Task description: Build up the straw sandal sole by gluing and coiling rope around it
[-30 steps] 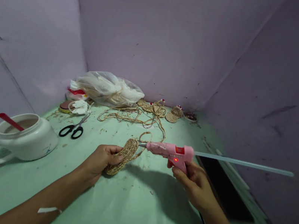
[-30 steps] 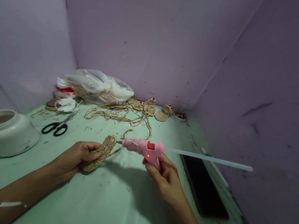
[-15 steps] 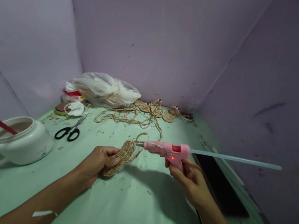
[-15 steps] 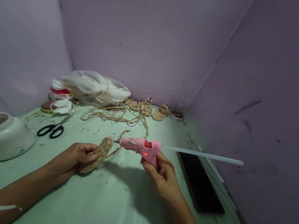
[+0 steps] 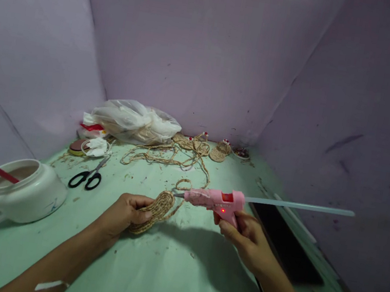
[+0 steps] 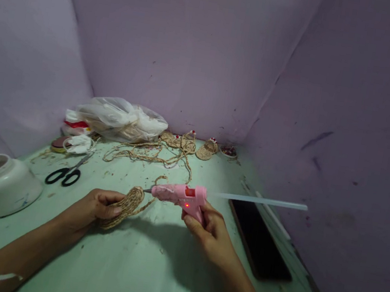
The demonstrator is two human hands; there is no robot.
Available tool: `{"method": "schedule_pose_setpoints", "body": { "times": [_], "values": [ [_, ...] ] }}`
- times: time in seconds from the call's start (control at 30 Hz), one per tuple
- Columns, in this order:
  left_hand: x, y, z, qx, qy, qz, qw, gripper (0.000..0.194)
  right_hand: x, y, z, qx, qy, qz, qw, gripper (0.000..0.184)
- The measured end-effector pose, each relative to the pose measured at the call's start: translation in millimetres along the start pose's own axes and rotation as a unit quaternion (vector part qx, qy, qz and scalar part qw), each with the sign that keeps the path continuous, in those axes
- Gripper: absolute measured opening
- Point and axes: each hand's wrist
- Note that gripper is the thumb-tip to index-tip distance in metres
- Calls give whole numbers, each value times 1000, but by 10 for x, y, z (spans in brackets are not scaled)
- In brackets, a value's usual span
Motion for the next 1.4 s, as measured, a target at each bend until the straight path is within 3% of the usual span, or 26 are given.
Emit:
{"method": "schedule_pose_setpoints", "body": {
  "times": [0.4,1.0,1.4],
  "values": [
    [-78,10,-2,29,-39,-51,998,39,1,-13,11,29,-7,-25,999,25],
    [-73,25,-1,38,-24,-61,997,34,-69,48,25,33,-15,-70,997,38],
    [-13,85,60,49,-39,-84,994,36,-78,-56,11,25,-23,-78,996,46]
  ]
}}
Point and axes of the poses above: each hand's wrist, its own z-axis away from the middle knuckle, its own x-axis out of the palm, y = z × x, and after that the axes turned 5 degrees about -x, right-handed
